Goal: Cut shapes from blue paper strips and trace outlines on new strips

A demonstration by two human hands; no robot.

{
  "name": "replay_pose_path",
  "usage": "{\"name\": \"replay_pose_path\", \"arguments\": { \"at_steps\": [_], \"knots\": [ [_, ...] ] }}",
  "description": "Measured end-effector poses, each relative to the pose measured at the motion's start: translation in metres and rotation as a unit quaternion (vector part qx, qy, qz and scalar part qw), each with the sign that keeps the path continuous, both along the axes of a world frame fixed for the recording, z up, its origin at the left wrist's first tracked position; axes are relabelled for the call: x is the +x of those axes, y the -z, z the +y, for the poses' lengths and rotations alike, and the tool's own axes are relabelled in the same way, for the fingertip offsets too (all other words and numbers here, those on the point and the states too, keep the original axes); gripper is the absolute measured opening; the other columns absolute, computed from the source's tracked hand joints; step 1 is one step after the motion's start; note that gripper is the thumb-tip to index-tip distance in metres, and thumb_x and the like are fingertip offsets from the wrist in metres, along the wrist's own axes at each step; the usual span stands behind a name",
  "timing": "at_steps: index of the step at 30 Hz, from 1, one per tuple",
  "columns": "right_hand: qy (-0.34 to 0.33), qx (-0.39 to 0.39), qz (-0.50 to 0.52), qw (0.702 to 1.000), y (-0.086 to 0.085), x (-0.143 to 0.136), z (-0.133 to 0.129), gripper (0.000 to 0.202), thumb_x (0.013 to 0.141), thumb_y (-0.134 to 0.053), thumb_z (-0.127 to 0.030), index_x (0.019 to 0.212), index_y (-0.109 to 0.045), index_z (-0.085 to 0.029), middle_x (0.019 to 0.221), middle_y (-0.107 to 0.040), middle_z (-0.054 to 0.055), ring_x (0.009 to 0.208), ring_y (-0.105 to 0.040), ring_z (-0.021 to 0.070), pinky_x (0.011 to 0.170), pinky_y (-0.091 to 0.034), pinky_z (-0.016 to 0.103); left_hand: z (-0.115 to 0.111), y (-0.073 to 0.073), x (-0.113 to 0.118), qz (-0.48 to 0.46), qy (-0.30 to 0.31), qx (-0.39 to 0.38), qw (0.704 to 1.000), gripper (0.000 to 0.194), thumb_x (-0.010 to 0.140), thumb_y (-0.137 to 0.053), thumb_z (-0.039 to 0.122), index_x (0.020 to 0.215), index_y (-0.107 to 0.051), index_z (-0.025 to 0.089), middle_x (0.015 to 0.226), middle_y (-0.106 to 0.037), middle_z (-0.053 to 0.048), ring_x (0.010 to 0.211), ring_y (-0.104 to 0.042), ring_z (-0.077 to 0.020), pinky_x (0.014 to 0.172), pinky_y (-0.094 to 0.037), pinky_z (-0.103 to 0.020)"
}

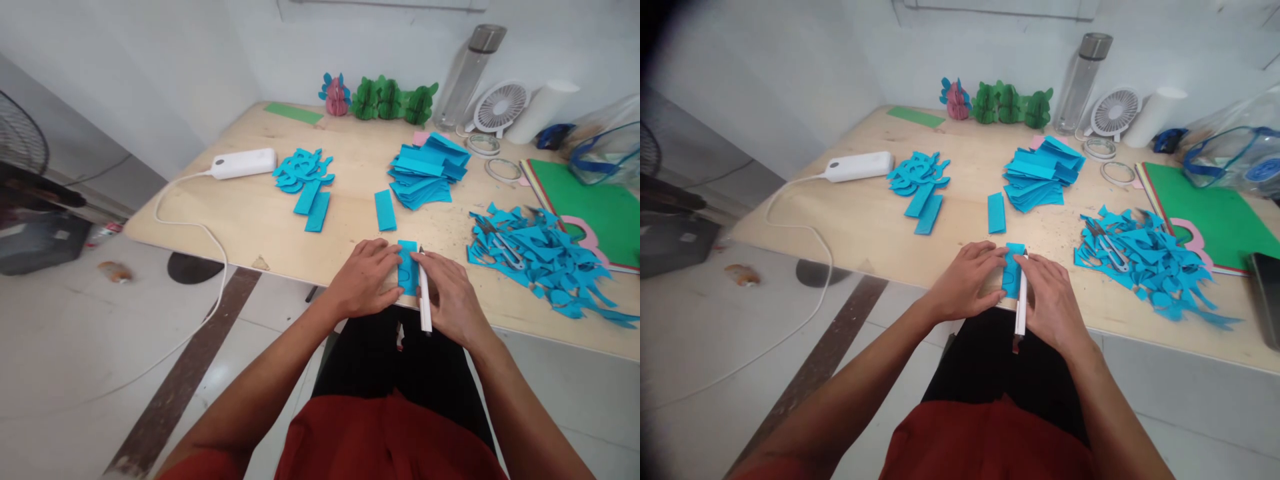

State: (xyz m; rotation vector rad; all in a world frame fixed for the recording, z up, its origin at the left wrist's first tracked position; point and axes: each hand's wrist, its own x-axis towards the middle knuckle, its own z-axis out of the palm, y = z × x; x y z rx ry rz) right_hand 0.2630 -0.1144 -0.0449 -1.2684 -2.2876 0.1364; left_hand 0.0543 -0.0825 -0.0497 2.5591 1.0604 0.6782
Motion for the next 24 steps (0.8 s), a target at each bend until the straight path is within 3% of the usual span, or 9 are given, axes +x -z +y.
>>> {"name": "replay_pose_path", "arguments": {
  "at_steps": [24],
  "knots": [
    [-0.004, -0.005, -0.005, 1.000, 0.0029, 0.0022, 0.0002, 0.057, 0.083, -0.053, -0.019, 0.139, -0.045, -0.021, 0.129, -0.062, 0.014, 0.124, -0.053, 0.0318, 0.099, -0.043, 0.053, -0.0001, -0.0001, 0.0003, -0.002, -0.001, -0.004, 1.000, 0.043, 0.083, -0.059, 0.040, 0.120, -0.054, 0.019, 0.141, -0.052, -0.009, 0.132, -0.041, -0.0310, 0.110, -0.032, -0.049]
  ]
}}
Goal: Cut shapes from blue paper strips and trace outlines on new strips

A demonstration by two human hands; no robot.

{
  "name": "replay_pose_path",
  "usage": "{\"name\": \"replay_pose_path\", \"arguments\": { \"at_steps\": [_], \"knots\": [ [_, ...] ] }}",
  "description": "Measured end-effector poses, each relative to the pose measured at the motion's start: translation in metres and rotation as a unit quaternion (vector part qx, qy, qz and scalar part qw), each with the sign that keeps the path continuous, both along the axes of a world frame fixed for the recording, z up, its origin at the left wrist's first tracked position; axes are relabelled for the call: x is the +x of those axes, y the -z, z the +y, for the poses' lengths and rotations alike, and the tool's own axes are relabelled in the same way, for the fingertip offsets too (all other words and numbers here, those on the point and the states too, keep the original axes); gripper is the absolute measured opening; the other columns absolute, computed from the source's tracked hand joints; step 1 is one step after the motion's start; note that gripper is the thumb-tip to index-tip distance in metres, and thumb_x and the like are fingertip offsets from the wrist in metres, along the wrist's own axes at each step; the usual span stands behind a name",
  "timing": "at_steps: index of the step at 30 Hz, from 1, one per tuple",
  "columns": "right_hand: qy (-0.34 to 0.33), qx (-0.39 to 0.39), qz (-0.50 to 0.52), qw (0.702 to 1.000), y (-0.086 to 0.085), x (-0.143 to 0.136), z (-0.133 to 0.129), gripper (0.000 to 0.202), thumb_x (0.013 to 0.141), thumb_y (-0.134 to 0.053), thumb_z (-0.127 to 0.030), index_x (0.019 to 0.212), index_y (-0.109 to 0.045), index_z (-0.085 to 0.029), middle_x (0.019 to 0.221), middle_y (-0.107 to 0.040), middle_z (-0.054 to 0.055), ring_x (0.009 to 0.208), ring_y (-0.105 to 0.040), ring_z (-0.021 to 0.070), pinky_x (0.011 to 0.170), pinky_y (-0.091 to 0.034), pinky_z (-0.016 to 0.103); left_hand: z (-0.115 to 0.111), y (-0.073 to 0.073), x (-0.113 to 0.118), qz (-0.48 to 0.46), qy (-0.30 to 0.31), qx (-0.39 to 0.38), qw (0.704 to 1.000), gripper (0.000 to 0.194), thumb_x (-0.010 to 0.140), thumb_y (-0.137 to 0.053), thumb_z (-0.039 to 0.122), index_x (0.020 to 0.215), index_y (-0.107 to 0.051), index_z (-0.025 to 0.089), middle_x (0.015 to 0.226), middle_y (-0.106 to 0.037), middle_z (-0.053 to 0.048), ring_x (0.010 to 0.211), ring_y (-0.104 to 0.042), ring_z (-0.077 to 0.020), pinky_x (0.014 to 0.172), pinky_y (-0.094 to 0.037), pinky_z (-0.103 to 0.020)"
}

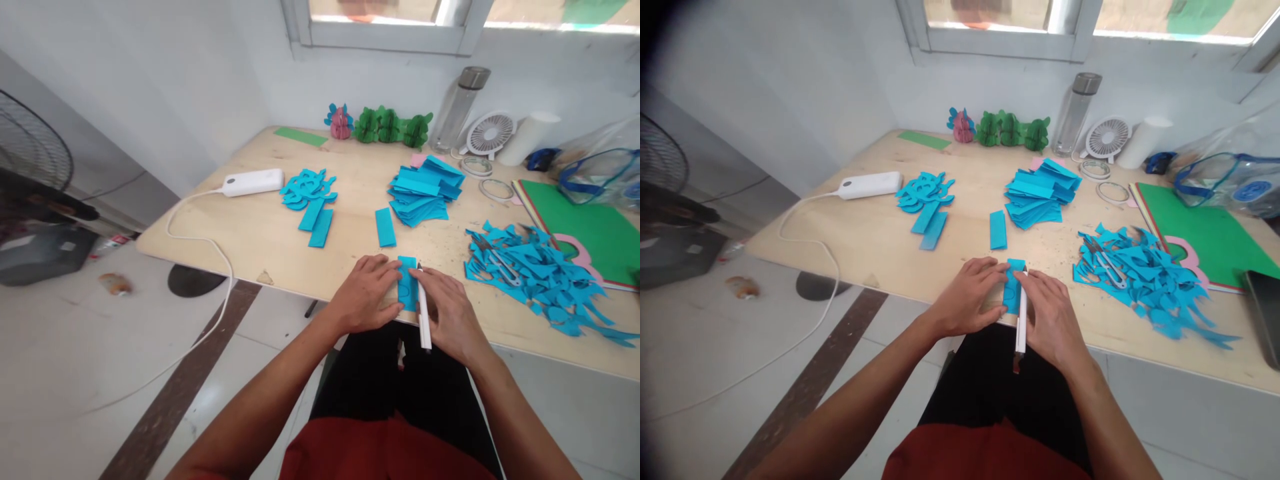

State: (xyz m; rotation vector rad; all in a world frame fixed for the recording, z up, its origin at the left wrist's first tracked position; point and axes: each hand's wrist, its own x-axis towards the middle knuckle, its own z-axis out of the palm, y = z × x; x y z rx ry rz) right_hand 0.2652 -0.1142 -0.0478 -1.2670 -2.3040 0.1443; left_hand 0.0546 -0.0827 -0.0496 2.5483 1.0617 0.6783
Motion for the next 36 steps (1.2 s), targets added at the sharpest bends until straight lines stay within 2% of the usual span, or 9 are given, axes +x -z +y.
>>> {"name": "replay_pose_path", "arguments": {
  "at_steps": [5, 11, 21, 31, 36],
  "knots": [
    [-0.001, 0.001, -0.004, 1.000, -0.0005, 0.0000, -0.0001, 0.056, 0.083, -0.052, -0.018, 0.138, -0.045, -0.019, 0.130, -0.061, 0.014, 0.124, -0.053, 0.0304, 0.099, -0.043, 0.051, 0.0001, 0.0005, 0.0001, 0.003, 0.001, 0.002, 1.000, 0.046, 0.083, -0.058, 0.041, 0.121, -0.055, 0.016, 0.141, -0.052, -0.010, 0.131, -0.040, -0.0312, 0.111, -0.031, -0.049],
    [-0.006, 0.004, -0.014, 1.000, -0.0021, -0.0009, -0.0001, 0.064, 0.080, -0.053, -0.014, 0.142, -0.042, -0.022, 0.130, -0.063, 0.011, 0.124, -0.053, 0.0300, 0.098, -0.043, 0.051, 0.0004, 0.0010, -0.0004, -0.001, 0.004, 0.006, 1.000, 0.046, 0.083, -0.058, 0.040, 0.122, -0.054, 0.017, 0.141, -0.052, -0.010, 0.132, -0.040, -0.0312, 0.110, -0.032, -0.049],
    [-0.004, 0.000, -0.012, 1.000, -0.0029, -0.0015, 0.0002, 0.069, 0.078, -0.053, -0.013, 0.145, -0.039, -0.024, 0.129, -0.064, 0.012, 0.124, -0.054, 0.0316, 0.097, -0.044, 0.053, -0.0001, 0.0000, -0.0001, 0.002, 0.001, 0.003, 1.000, 0.045, 0.083, -0.059, 0.040, 0.121, -0.054, 0.017, 0.141, -0.052, -0.010, 0.131, -0.041, -0.0310, 0.111, -0.032, -0.049],
    [-0.006, -0.003, -0.018, 1.000, -0.0019, -0.0009, 0.0004, 0.059, 0.079, -0.052, -0.014, 0.138, -0.047, -0.021, 0.130, -0.063, 0.011, 0.126, -0.052, 0.0302, 0.099, -0.042, 0.052, 0.0004, -0.0004, 0.0003, 0.000, -0.001, -0.004, 1.000, 0.046, 0.082, -0.060, 0.040, 0.121, -0.054, 0.017, 0.140, -0.053, -0.010, 0.131, -0.041, -0.0315, 0.110, -0.032, -0.049],
    [-0.006, -0.002, -0.017, 1.000, -0.0025, -0.0011, 0.0006, 0.064, 0.079, -0.053, -0.015, 0.142, -0.044, -0.022, 0.129, -0.064, 0.010, 0.124, -0.053, 0.0306, 0.098, -0.043, 0.052, 0.0007, -0.0023, -0.0002, -0.002, 0.004, -0.013, 1.000, 0.047, 0.082, -0.060, 0.040, 0.123, -0.052, 0.019, 0.140, -0.053, -0.010, 0.131, -0.042, -0.0308, 0.110, -0.033, -0.050]
  ]
}}
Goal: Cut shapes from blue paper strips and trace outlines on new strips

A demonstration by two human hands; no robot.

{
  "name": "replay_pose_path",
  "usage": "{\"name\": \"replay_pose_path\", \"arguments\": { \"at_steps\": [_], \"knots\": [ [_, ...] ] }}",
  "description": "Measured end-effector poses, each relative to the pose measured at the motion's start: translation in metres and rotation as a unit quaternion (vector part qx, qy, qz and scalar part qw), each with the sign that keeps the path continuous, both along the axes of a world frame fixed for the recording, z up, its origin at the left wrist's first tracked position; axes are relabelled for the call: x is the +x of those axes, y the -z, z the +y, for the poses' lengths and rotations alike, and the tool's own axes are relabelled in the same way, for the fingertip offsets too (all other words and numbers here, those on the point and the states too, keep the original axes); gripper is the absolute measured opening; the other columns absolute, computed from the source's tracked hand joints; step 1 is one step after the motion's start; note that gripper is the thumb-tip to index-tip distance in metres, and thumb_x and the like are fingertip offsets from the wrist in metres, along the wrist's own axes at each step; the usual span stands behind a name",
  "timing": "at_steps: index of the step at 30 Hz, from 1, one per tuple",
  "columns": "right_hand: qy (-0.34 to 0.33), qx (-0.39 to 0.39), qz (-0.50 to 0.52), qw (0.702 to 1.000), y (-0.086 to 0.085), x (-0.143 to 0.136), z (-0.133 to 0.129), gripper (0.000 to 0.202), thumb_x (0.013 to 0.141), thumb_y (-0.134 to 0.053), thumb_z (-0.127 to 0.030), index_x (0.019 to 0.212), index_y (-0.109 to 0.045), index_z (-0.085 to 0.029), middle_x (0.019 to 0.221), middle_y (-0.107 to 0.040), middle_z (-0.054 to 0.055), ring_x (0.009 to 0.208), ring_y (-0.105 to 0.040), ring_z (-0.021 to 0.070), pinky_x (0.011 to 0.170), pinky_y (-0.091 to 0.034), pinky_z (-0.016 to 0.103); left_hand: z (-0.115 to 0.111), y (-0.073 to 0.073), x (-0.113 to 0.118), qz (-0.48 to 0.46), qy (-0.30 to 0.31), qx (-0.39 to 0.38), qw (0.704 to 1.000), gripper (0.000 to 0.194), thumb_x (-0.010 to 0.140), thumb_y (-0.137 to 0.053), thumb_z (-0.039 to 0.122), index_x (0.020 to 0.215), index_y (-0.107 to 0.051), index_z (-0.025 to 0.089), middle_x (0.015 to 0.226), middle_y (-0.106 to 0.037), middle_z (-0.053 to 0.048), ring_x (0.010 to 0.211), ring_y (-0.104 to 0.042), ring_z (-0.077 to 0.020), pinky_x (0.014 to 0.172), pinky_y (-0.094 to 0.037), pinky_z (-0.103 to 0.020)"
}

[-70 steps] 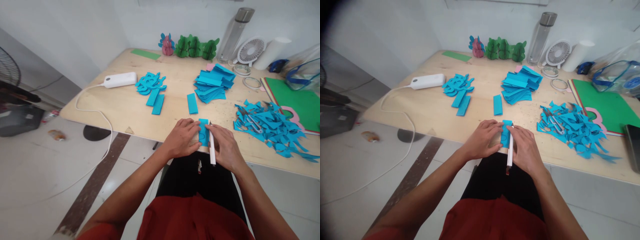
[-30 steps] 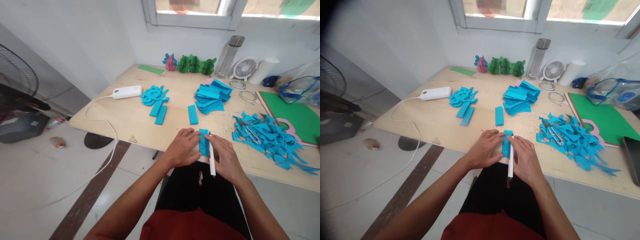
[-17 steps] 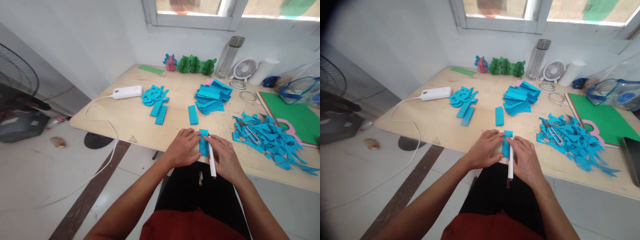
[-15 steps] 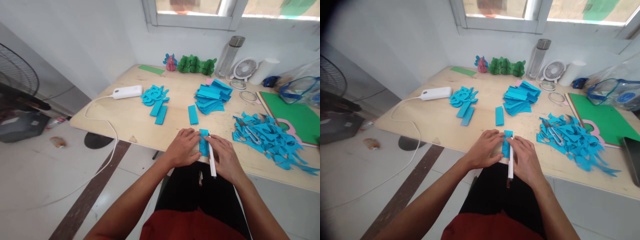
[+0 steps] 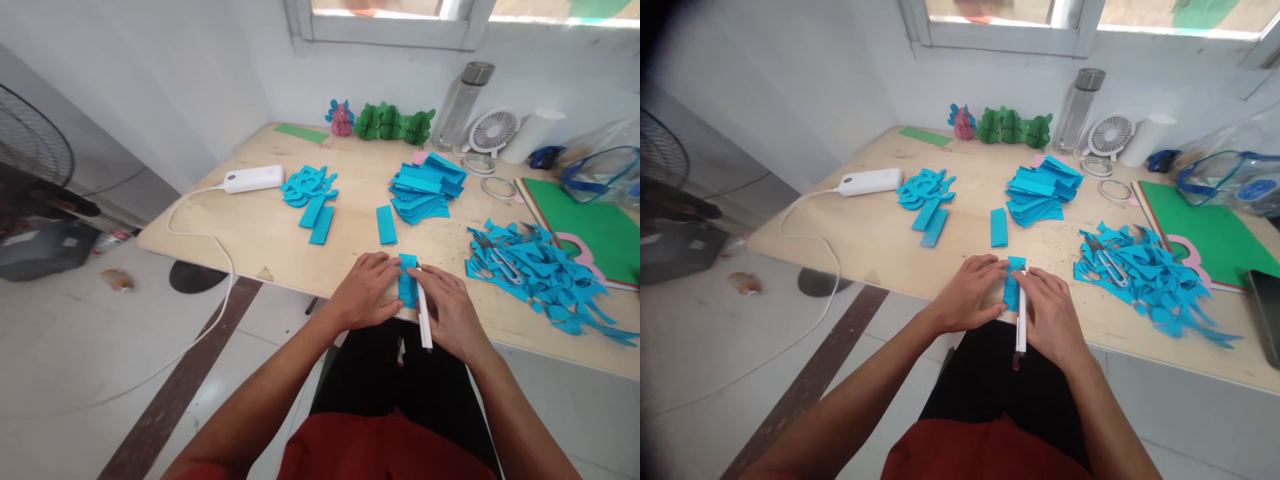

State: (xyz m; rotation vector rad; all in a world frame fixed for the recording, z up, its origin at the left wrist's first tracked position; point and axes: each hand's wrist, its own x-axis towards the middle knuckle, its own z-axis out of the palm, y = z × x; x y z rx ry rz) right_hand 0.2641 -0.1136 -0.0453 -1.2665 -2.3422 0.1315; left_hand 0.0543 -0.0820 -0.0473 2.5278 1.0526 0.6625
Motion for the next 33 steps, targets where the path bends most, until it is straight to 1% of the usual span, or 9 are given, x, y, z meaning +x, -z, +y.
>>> {"name": "replay_pose_path", "arguments": {
  "at_steps": [3, 6, 14, 19, 21, 25, 29, 33],
  "knots": [
    [0.000, 0.000, -0.001, 1.000, 0.000, 0.000, 0.000, 0.066, 0.079, -0.053, -0.016, 0.143, -0.043, -0.023, 0.129, -0.064, 0.010, 0.124, -0.053, 0.0306, 0.097, -0.044, 0.052, 0.000, 0.000, -0.001, -0.005, -0.001, -0.008, 1.000, 0.046, 0.082, -0.061, 0.041, 0.122, -0.053, 0.020, 0.140, -0.053, -0.011, 0.132, -0.042, -0.0312, 0.109, -0.034, -0.051],
    [0.002, -0.004, -0.001, 1.000, 0.000, 0.000, 0.000, 0.062, 0.079, -0.052, -0.016, 0.141, -0.046, -0.022, 0.128, -0.065, 0.010, 0.124, -0.053, 0.0310, 0.098, -0.043, 0.052, 0.001, 0.001, -0.001, -0.015, -0.003, -0.014, 1.000, 0.042, 0.082, -0.061, 0.041, 0.118, -0.055, 0.020, 0.140, -0.053, -0.010, 0.133, -0.041, -0.0310, 0.110, -0.034, -0.050],
    [0.007, -0.016, 0.003, 1.000, -0.002, -0.001, -0.001, 0.056, 0.079, -0.051, -0.014, 0.134, -0.051, -0.020, 0.127, -0.065, 0.011, 0.124, -0.052, 0.0306, 0.100, -0.041, 0.052, 0.001, -0.001, -0.005, -0.076, -0.018, -0.016, 0.997, 0.025, 0.084, -0.057, 0.030, 0.106, -0.058, 0.019, 0.137, -0.056, -0.009, 0.136, -0.039, -0.0262, 0.112, -0.035, -0.046],
    [0.009, -0.020, 0.000, 1.000, -0.002, -0.001, -0.001, 0.056, 0.078, -0.051, -0.013, 0.134, -0.051, -0.020, 0.127, -0.065, 0.011, 0.125, -0.051, 0.0303, 0.101, -0.040, 0.052, 0.002, -0.003, -0.007, -0.046, -0.001, -0.004, 0.999, 0.021, 0.086, -0.054, 0.024, 0.105, -0.060, 0.019, 0.138, -0.056, -0.008, 0.136, -0.040, -0.0261, 0.111, -0.034, -0.046],
    [0.008, -0.021, 0.000, 1.000, -0.002, -0.001, -0.001, 0.058, 0.077, -0.051, -0.012, 0.134, -0.051, -0.020, 0.128, -0.064, 0.011, 0.125, -0.051, 0.0301, 0.101, -0.040, 0.051, 0.004, -0.004, -0.008, -0.028, 0.005, 0.004, 1.000, 0.020, 0.087, -0.051, 0.022, 0.104, -0.061, 0.020, 0.138, -0.056, -0.007, 0.136, -0.040, -0.0264, 0.111, -0.034, -0.047],
    [0.011, -0.020, 0.000, 1.000, -0.002, -0.001, -0.001, 0.056, 0.077, -0.051, -0.012, 0.133, -0.052, -0.019, 0.128, -0.064, 0.011, 0.125, -0.051, 0.0297, 0.100, -0.040, 0.050, 0.006, -0.004, -0.011, -0.009, 0.020, 0.017, 1.000, 0.021, 0.087, -0.050, 0.021, 0.105, -0.062, 0.019, 0.138, -0.056, -0.007, 0.136, -0.040, -0.0280, 0.110, -0.034, -0.048],
    [0.011, -0.014, -0.003, 1.000, -0.002, -0.002, -0.001, 0.054, 0.078, -0.051, -0.013, 0.132, -0.053, -0.018, 0.127, -0.065, 0.011, 0.124, -0.052, 0.0295, 0.100, -0.040, 0.049, 0.007, -0.001, -0.011, -0.002, 0.041, 0.020, 0.999, 0.026, 0.088, -0.049, 0.021, 0.111, -0.062, 0.020, 0.139, -0.055, -0.007, 0.136, -0.040, -0.0273, 0.111, -0.033, -0.047],
    [0.007, -0.008, -0.005, 1.000, -0.002, -0.002, -0.001, 0.053, 0.078, -0.051, -0.013, 0.132, -0.053, -0.017, 0.126, -0.065, 0.011, 0.123, -0.052, 0.0297, 0.099, -0.041, 0.049, 0.006, 0.003, -0.010, -0.002, 0.043, 0.015, 0.999, 0.029, 0.088, -0.050, 0.022, 0.115, -0.060, 0.019, 0.140, -0.055, -0.007, 0.135, -0.041, -0.0274, 0.111, -0.032, -0.047]
  ]
}}
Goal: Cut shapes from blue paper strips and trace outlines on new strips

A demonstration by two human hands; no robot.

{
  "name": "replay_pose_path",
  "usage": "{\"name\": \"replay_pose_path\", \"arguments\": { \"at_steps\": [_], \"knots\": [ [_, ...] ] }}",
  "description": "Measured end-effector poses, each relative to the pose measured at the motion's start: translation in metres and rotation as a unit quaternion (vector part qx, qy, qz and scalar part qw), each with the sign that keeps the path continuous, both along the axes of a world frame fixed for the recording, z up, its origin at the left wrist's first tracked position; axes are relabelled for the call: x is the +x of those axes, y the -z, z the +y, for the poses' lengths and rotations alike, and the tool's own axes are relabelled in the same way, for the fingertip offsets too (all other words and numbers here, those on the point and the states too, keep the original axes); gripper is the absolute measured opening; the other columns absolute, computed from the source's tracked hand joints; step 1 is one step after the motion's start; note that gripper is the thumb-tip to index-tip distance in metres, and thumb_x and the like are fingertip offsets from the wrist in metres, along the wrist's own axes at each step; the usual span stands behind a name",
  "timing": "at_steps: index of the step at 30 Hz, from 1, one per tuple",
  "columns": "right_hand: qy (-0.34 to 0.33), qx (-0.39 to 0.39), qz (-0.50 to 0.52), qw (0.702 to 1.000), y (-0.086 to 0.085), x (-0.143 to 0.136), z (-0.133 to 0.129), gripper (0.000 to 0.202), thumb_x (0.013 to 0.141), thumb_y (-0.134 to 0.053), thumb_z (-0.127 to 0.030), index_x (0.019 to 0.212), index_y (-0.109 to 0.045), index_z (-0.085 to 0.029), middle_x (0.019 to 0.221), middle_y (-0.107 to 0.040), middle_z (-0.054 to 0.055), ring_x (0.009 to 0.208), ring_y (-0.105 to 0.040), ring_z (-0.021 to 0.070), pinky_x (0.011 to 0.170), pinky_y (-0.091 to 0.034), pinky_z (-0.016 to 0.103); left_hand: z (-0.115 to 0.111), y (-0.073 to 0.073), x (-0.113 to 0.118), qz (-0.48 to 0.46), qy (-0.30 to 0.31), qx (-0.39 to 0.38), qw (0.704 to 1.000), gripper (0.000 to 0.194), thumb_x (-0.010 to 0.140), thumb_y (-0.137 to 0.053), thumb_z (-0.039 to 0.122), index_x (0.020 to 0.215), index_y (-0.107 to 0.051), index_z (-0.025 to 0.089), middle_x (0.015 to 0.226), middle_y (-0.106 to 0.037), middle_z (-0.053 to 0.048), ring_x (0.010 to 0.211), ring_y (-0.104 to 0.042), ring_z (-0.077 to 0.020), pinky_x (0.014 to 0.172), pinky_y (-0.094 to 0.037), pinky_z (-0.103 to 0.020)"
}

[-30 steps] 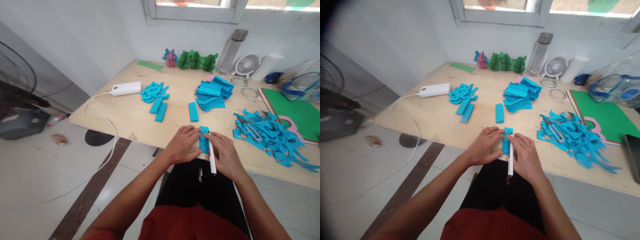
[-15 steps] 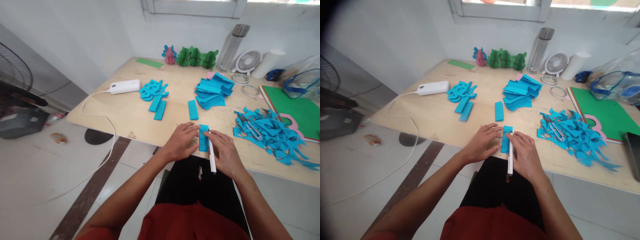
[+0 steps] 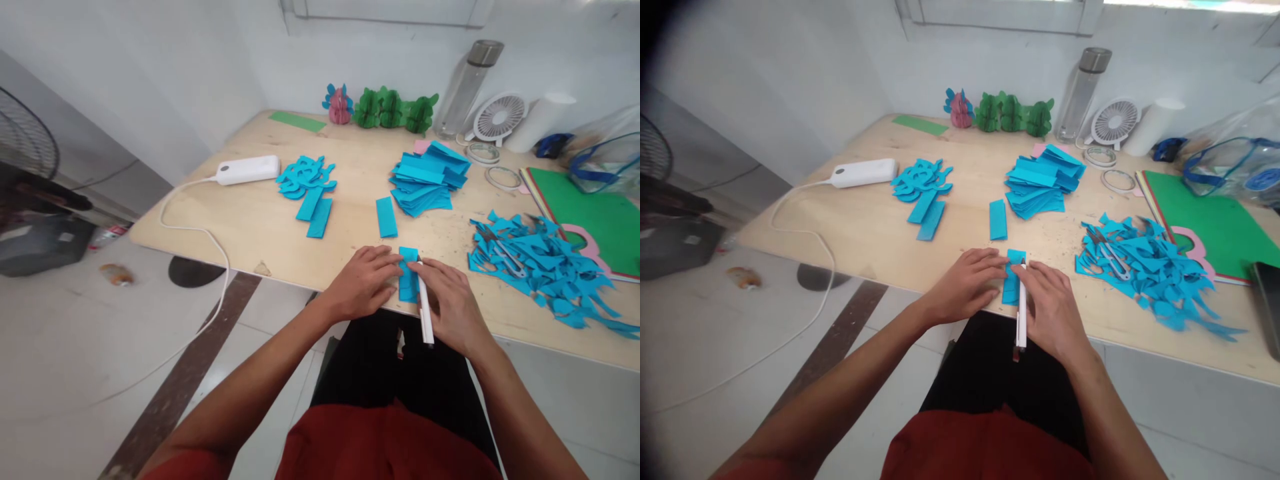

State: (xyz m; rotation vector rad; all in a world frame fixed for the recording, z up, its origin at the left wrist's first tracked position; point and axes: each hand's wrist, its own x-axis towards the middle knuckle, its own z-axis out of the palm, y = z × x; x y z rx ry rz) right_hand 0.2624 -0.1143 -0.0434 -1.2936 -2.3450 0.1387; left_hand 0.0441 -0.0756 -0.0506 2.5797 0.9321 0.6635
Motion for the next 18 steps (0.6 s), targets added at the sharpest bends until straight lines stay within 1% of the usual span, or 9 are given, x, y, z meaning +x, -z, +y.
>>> {"name": "replay_pose_path", "arguments": {
  "at_steps": [6, 13, 18],
  "knots": [
    [-0.001, 0.001, 0.000, 1.000, -0.0005, -0.0002, -0.0002, 0.053, 0.079, -0.051, -0.013, 0.132, -0.052, -0.017, 0.127, -0.065, 0.012, 0.124, -0.052, 0.0294, 0.100, -0.040, 0.049, -0.0006, 0.0011, 0.0004, 0.000, -0.001, 0.002, 1.000, 0.029, 0.088, -0.050, 0.023, 0.115, -0.060, 0.018, 0.139, -0.056, -0.008, 0.133, -0.043, -0.0275, 0.111, -0.032, -0.048],
    [0.000, -0.004, 0.001, 1.000, 0.0003, 0.0004, 0.0002, 0.053, 0.079, -0.050, -0.013, 0.132, -0.052, -0.017, 0.127, -0.065, 0.012, 0.124, -0.052, 0.0302, 0.099, -0.040, 0.050, 0.0010, -0.0044, 0.0007, 0.004, -0.001, -0.009, 1.000, 0.029, 0.085, -0.053, 0.023, 0.113, -0.061, 0.018, 0.140, -0.055, -0.009, 0.132, -0.044, -0.0273, 0.111, -0.033, -0.047],
    [0.004, -0.004, 0.000, 1.000, 0.0005, 0.0003, -0.0001, 0.055, 0.078, -0.051, -0.013, 0.133, -0.051, -0.017, 0.127, -0.065, 0.012, 0.123, -0.052, 0.0303, 0.100, -0.040, 0.050, 0.0056, -0.0073, 0.0007, -0.014, -0.004, -0.026, 1.000, 0.033, 0.086, -0.052, 0.024, 0.118, -0.057, 0.019, 0.140, -0.054, -0.008, 0.135, -0.042, -0.0260, 0.111, -0.033, -0.046]
  ]
}}
